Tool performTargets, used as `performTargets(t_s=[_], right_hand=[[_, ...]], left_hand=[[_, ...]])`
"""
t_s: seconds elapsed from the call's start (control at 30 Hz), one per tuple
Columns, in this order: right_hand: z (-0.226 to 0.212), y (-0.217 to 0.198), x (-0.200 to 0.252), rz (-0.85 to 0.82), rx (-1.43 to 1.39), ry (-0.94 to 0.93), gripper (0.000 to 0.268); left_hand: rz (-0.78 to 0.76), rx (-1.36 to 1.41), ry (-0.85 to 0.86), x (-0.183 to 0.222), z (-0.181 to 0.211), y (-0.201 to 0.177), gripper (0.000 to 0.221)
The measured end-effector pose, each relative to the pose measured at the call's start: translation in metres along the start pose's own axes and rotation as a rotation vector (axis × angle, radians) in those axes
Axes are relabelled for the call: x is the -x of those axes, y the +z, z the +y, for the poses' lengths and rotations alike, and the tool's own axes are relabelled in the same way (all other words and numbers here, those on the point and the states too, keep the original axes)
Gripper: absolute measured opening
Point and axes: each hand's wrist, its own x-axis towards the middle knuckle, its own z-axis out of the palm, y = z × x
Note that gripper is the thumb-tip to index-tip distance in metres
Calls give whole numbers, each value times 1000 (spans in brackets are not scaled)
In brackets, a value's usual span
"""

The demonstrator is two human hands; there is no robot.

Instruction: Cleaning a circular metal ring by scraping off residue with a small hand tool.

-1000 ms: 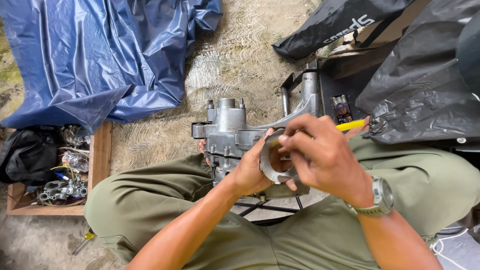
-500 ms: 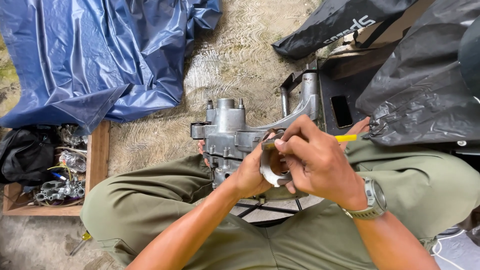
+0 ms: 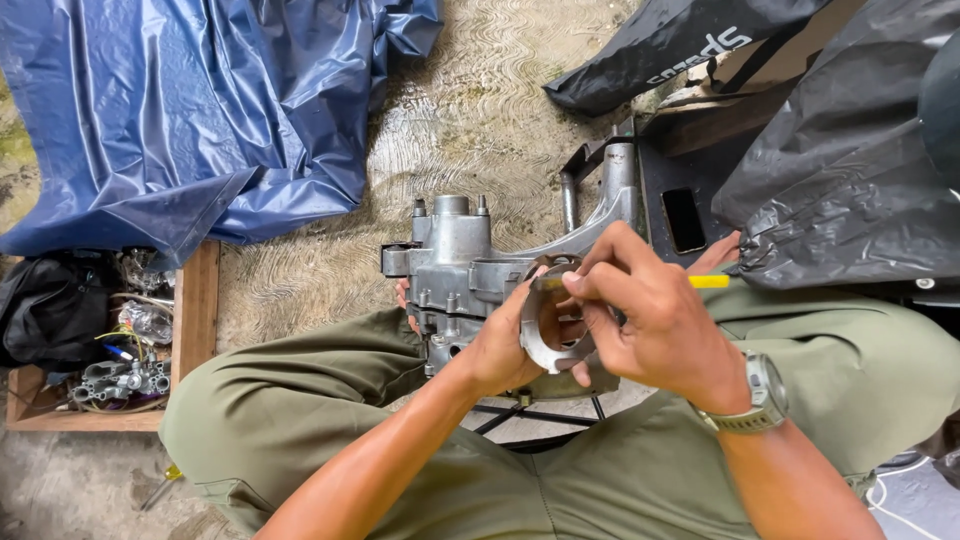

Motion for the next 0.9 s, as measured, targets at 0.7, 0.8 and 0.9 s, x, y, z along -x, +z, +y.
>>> performTargets(t_s=[0.7,0.8,0.9], right_hand=[[-13,11,0,71,-39,-5,7],[-12,7,-3,57,-88,-35,6],[-4,3,0,11,-54,-8,8]], left_hand=[[-13,-9,9,-4,-1,-1,59],[-14,-11,7,-2,-2,-1,60],[-18,-11,9,-2,-2,-1,60]])
